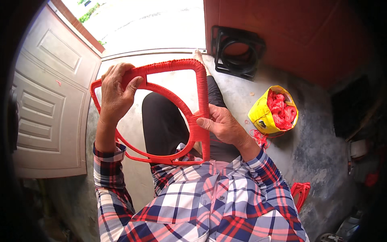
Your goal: The recorder is wrapping a red plastic frame with red raffia twine, occasionally using scissors to cut the material.
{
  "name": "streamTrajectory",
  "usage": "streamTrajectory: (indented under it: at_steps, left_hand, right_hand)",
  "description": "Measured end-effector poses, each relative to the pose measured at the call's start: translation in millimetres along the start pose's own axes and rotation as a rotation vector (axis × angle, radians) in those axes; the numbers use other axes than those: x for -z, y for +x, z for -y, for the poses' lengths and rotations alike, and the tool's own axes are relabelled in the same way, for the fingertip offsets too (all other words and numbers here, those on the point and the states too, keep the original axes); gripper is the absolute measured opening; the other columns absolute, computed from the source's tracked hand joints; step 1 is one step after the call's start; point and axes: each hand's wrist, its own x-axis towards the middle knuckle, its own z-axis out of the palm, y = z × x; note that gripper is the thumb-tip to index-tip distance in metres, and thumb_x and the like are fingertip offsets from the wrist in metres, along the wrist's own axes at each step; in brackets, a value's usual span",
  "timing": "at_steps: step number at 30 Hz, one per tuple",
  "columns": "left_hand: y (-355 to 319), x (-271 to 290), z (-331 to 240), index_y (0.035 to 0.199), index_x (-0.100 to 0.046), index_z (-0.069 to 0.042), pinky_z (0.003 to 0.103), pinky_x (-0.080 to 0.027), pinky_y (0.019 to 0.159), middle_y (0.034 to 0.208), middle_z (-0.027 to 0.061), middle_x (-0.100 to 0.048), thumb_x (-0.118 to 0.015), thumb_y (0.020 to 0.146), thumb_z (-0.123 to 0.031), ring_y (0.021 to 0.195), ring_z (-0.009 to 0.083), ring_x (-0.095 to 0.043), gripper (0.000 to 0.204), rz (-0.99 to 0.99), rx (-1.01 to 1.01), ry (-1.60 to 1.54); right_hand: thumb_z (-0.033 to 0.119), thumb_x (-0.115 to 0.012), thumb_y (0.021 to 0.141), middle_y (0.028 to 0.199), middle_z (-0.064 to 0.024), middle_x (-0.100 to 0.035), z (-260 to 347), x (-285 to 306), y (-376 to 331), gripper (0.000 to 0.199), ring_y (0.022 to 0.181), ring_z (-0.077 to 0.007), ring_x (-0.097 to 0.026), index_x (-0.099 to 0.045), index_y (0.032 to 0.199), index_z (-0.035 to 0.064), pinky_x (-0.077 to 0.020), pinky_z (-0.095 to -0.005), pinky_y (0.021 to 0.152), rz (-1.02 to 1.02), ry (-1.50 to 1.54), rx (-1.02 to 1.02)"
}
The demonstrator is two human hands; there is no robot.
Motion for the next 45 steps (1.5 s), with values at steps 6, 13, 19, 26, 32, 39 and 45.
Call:
streamTrajectory:
  at_steps: [6,13,19,26,32,39,45]
  left_hand:
    - [6.5,7.7,-9.6,0.092,-0.063,-0.004,0.036,-0.039,0.087,0.08,0.0089,-0.064,-0.073,0.082,-0.021,0.078,0.023,-0.061,0.023,0.121,0.126,0.032]
    - [12.3,-4.0,-6.3,0.093,-0.063,-0.002,0.027,-0.047,0.062,0.08,0.0051,-0.065,-0.07,0.087,-0.018,0.07,0.0122,-0.06,0.018,0.135,0.102,-0.459]
    - [22.8,0.0,-10.4,0.084,-0.063,-0.004,0.023,-0.041,0.056,0.067,0.0007,-0.058,-0.068,0.09,-0.018,0.062,0.0073,-0.05,0.016,0.26,0.297,-0.511]
    - [27.3,0.9,-11.1,0.071,-0.058,-0.008,0.024,-0.033,0.051,0.058,-0.0019,-0.052,-0.072,0.085,-0.021,0.055,0.0063,-0.042,0.024,0.304,0.384,-0.49]
    - [27.2,-0.2,-14.4,0.073,-0.059,-0.007,0.024,-0.034,0.052,0.059,-0.0014,-0.053,-0.07,0.087,-0.02,0.056,0.0062,-0.043,0.022,0.319,0.367,-0.482]
    - [30.5,-7.4,-26.0,0.089,-0.065,-0.003,0.025,-0.042,0.056,0.068,0.0025,-0.061,-0.066,0.09,-0.015,0.061,0.0086,-0.051,0.012,0.267,0.194,-0.539]
    - [46.8,-11.0,-26.6,0.088,-0.069,-0.005,0.026,-0.044,0.058,0.075,0.0058,-0.067,-0.067,0.089,-0.016,0.064,0.0116,-0.054,0.011,0.336,0.011,-0.426]
  right_hand:
    - [0.018,-0.06,0.096,0.101,-0.0057,-0.066,-5.0,2.7,-0.7,0.027,0.09,-0.0104,-0.061,-0.058,0.115,-0.0012,-0.0498,-0.0259,0.084,-0.017,-0.014,-0.035]
    - [0.018,-0.059,0.096,0.102,-0.0064,-0.067,4.2,-8.5,-4.7,0.029,0.091,-0.0107,-0.062,-0.058,0.117,-0.0018,-0.0501,-0.0258,0.084,-0.002,-0.036,-0.001]
    - [0.018,-0.06,0.096,0.096,-0.0084,-0.068,5.3,-14.1,-6.1,0.027,0.086,-0.0115,-0.064,-0.06,0.115,-0.001,-0.0525,-0.0262,0.078,-0.001,-0.166,0.037]
    - [0.018,-0.059,0.096,0.095,-0.0084,-0.069,1.8,-13.4,-6.2,0.027,0.084,-0.0116,-0.064,-0.06,0.115,-0.0018,-0.0532,-0.0262,0.077,0.002,-0.173,0.048]
    - [0.017,-0.059,0.097,0.096,-0.008,-0.068,-3.4,-12.5,-7.8,0.028,0.084,-0.0102,-0.063,-0.058,0.117,-0.0019,-0.053,-0.0253,0.077,-0.004,-0.114,0.034]
    - [0.016,-0.058,0.097,0.094,-0.0077,-0.068,-4.2,-15.1,-5.4,0.026,0.083,-0.0096,-0.063,-0.057,0.116,-0.0022,-0.0529,-0.0247,0.075,-0.011,-0.08,0.063]
    - [0.015,-0.057,0.097,0.091,-0.0083,-0.068,2.5,-19.1,-4.8,0.025,0.081,-0.0111,-0.065,-0.058,0.115,-0.0031,-0.0536,-0.0256,0.072,-0.033,-0.156,0.046]
